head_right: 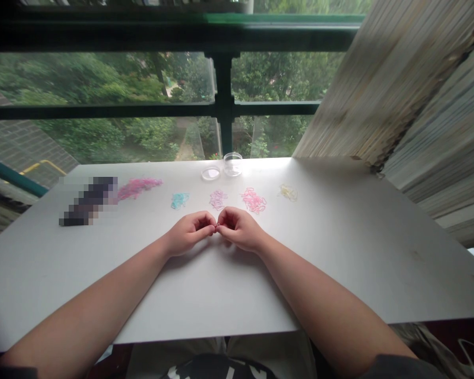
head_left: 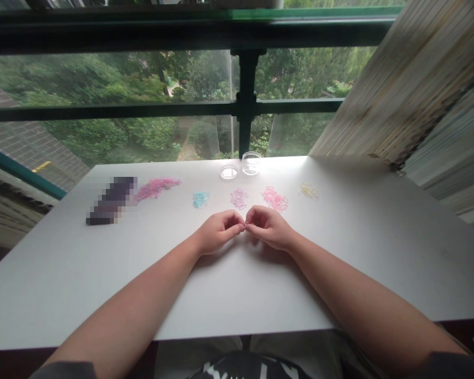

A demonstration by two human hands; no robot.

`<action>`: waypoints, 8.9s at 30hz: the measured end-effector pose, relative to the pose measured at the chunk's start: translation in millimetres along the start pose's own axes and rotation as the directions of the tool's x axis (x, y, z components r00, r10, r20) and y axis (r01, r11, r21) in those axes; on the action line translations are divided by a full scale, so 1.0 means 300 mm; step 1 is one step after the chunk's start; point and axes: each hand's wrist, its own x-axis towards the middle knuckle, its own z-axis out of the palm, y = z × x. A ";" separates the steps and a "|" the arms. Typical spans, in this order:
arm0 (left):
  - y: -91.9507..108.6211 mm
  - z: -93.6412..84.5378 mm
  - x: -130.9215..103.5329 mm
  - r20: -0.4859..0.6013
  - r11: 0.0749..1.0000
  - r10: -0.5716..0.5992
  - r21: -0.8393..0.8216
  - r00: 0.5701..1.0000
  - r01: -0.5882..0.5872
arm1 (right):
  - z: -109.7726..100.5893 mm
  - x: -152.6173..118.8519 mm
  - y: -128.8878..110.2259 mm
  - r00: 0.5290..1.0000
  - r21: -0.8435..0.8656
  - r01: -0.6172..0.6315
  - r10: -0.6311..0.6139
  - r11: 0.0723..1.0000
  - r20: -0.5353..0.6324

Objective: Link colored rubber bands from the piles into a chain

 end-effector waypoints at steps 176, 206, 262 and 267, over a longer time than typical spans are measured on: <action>0.019 -0.021 -0.007 -0.084 0.996 -0.092 -0.031 0.992 0.089 | -0.556 -0.061 0.098 0.519 -0.425 -0.512 -0.126 0.747 -0.846; 0.010 -0.023 -0.003 -0.060 0.995 -0.098 0.025 0.993 0.099 | -0.519 -0.027 0.108 0.570 -0.394 -0.287 -0.175 0.873 -0.803; 0.035 -0.023 -0.005 -0.044 0.992 -0.108 0.065 0.993 0.111 | -0.526 -0.032 0.101 0.488 -0.410 -0.408 -0.184 0.816 -0.853; 0.039 -0.024 -0.005 -0.052 0.992 -0.098 0.071 0.994 0.101 | -0.533 -0.028 0.113 0.481 -0.380 -0.322 -0.196 0.867 -0.855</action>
